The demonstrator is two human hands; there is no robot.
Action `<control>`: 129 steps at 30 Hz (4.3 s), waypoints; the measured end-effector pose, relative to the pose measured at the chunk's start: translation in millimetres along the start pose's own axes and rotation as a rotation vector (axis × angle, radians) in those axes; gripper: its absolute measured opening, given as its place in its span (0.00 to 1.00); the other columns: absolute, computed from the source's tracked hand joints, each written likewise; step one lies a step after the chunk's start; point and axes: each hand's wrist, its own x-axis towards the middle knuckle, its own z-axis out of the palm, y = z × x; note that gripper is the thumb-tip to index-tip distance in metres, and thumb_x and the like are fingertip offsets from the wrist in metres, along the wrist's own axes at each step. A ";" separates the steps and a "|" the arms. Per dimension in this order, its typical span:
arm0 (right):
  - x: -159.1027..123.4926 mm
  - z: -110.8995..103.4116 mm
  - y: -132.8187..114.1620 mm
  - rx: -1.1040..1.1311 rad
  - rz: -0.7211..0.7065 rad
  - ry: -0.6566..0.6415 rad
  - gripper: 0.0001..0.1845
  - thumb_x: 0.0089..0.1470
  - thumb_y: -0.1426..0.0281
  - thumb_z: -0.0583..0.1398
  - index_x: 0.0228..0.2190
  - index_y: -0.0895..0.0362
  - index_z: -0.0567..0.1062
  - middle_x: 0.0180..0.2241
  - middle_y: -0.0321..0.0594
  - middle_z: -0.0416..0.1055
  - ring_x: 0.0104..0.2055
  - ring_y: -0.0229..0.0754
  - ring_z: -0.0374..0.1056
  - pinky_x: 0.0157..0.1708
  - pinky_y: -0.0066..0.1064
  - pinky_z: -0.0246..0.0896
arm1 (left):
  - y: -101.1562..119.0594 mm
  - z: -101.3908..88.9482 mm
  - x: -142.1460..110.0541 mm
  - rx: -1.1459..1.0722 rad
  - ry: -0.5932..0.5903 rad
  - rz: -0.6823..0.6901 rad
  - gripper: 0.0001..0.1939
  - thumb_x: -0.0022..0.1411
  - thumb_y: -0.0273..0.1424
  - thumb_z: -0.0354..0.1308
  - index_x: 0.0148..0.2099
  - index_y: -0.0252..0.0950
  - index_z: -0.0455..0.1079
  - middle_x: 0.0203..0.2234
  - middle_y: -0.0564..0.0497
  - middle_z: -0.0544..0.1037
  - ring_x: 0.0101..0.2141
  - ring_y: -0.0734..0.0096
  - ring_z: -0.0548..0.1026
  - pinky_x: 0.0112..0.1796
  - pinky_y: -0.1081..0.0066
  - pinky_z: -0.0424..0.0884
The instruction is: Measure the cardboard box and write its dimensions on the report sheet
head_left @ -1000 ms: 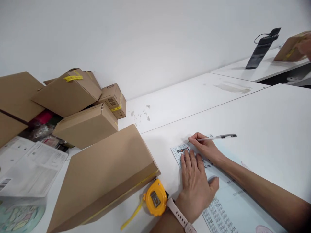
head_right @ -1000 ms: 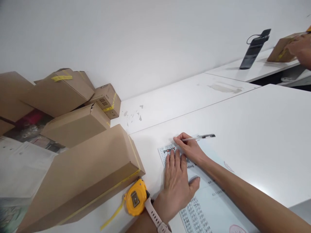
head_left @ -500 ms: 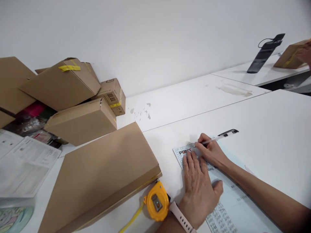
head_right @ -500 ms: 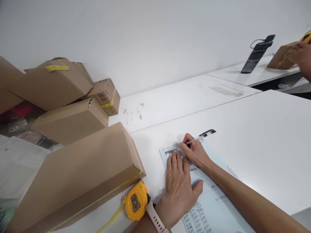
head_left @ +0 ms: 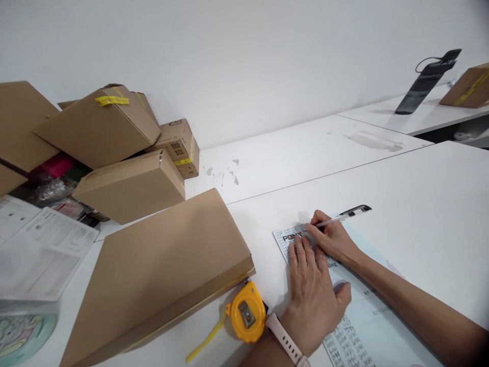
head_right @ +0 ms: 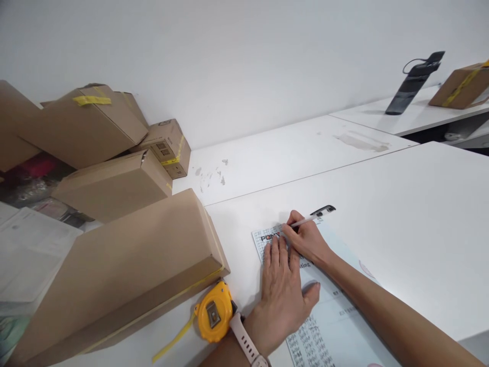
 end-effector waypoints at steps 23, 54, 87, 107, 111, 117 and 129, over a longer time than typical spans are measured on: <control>0.8 0.8 4.5 -0.002 0.034 0.002 0.10 0.52 0.66 0.59 0.23 0.51 0.62 0.20 0.29 0.59 0.24 0.37 0.55 0.25 0.32 0.52 | -0.7 3.3 -0.3 0.005 0.002 -0.005 0.43 0.71 0.52 0.41 0.72 0.20 0.46 0.72 0.30 0.46 0.70 0.43 0.36 0.68 0.44 0.45; 2.9 3.0 11.9 -0.028 0.008 0.010 0.10 0.53 0.68 0.58 0.23 0.51 0.62 0.20 0.29 0.59 0.24 0.37 0.55 0.25 0.32 0.51 | 0.1 3.3 0.4 0.088 0.015 0.007 0.43 0.71 0.51 0.43 0.72 0.20 0.47 0.71 0.28 0.49 0.70 0.40 0.41 0.67 0.43 0.50; 1.9 0.5 6.8 -0.045 0.024 0.035 0.10 0.51 0.68 0.58 0.23 0.51 0.61 0.19 0.29 0.58 0.22 0.37 0.54 0.24 0.32 0.51 | 0.4 0.2 0.7 0.087 0.012 0.003 0.42 0.71 0.51 0.43 0.72 0.20 0.48 0.70 0.28 0.49 0.70 0.41 0.41 0.67 0.45 0.48; 1.4 -0.4 9.3 -0.056 0.046 0.054 0.10 0.52 0.66 0.58 0.23 0.51 0.62 0.18 0.28 0.58 0.22 0.37 0.54 0.24 0.32 0.51 | 0.6 1.1 -0.3 0.095 0.018 0.006 0.42 0.72 0.51 0.42 0.72 0.20 0.48 0.71 0.28 0.47 0.70 0.41 0.40 0.67 0.45 0.49; 1.2 -0.8 8.6 -0.055 0.046 0.043 0.10 0.52 0.68 0.58 0.23 0.51 0.62 0.18 0.29 0.58 0.22 0.37 0.54 0.23 0.32 0.51 | -0.2 2.1 -0.3 0.103 0.024 0.005 0.42 0.71 0.51 0.41 0.72 0.21 0.48 0.71 0.29 0.48 0.70 0.41 0.40 0.67 0.44 0.50; 2.5 0.0 9.3 -0.064 0.049 0.045 0.09 0.51 0.68 0.58 0.23 0.51 0.62 0.18 0.28 0.58 0.22 0.37 0.53 0.23 0.32 0.50 | -0.6 3.3 -1.3 0.106 0.032 0.011 0.42 0.72 0.52 0.40 0.72 0.21 0.49 0.71 0.30 0.49 0.70 0.42 0.40 0.67 0.44 0.50; 2.2 -1.3 5.3 -0.057 0.057 0.058 0.10 0.51 0.67 0.58 0.23 0.51 0.61 0.18 0.28 0.57 0.21 0.37 0.53 0.23 0.32 0.50 | -0.2 3.4 -0.7 0.132 0.025 0.008 0.42 0.72 0.52 0.40 0.72 0.21 0.49 0.71 0.30 0.49 0.70 0.41 0.41 0.67 0.45 0.49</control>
